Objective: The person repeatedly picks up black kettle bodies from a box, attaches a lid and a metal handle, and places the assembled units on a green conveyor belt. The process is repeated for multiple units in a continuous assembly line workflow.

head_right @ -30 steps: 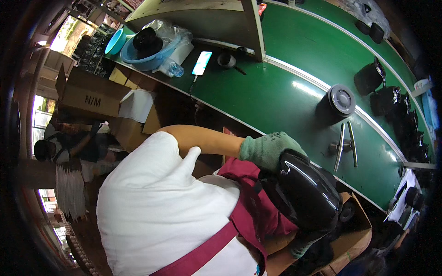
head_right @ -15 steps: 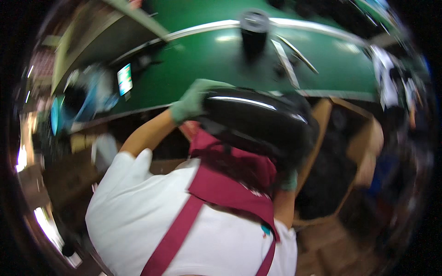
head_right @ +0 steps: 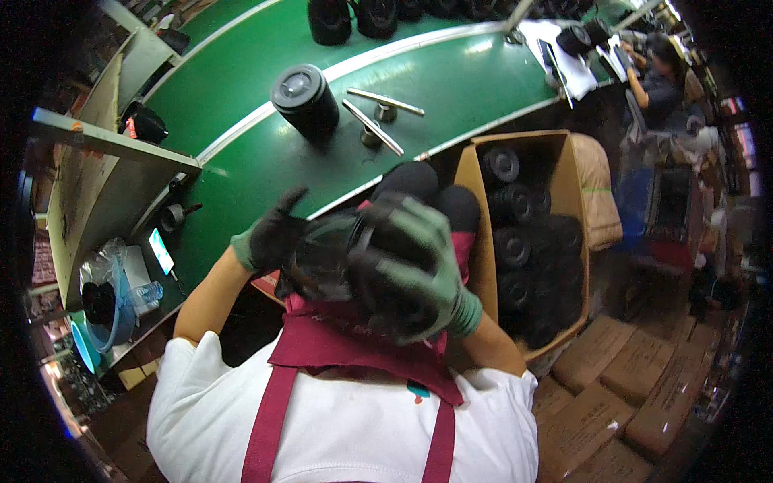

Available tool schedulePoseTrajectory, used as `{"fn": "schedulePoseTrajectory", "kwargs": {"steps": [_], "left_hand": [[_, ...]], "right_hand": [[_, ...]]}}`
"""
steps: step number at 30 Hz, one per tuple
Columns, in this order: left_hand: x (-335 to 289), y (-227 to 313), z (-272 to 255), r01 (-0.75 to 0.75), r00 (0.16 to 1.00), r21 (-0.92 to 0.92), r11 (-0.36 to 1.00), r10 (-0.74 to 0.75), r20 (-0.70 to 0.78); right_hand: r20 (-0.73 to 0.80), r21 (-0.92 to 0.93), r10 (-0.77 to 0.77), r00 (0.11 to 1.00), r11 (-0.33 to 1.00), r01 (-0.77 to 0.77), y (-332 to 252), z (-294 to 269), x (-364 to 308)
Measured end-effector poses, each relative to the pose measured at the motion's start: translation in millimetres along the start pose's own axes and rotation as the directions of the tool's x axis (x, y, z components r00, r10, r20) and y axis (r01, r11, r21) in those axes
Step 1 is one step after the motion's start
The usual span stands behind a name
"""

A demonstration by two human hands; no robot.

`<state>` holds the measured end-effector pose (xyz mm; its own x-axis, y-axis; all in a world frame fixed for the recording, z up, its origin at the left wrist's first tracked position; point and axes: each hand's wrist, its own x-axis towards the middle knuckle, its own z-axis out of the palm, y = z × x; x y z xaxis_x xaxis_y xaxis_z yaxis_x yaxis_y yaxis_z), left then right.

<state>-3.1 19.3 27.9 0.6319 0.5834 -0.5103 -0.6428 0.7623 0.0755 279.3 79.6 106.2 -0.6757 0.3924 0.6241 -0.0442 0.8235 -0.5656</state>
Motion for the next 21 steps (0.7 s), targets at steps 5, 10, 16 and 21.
{"fn": "schedulePoseTrajectory", "kwargs": {"steps": [5,10,16,21], "left_hand": [[11,-4,6,-0.072,0.990,0.181,0.981,0.092,-0.106],[-8,43,20,-0.397,0.774,0.871,0.291,0.615,0.147],[-7,49,59,-0.493,0.506,0.787,0.370,0.858,-0.087],[-6,42,51,-0.416,0.339,0.898,0.144,0.941,0.006]], "right_hand": [[0.098,-0.074,-0.045,0.994,0.996,0.052,-16,8,6],[-0.308,-0.077,-0.136,0.942,0.990,0.118,21,30,12],[-0.484,0.008,0.159,0.860,0.984,-0.178,66,71,-33],[-0.372,0.023,0.465,0.803,0.870,-0.493,108,145,-130]]}}
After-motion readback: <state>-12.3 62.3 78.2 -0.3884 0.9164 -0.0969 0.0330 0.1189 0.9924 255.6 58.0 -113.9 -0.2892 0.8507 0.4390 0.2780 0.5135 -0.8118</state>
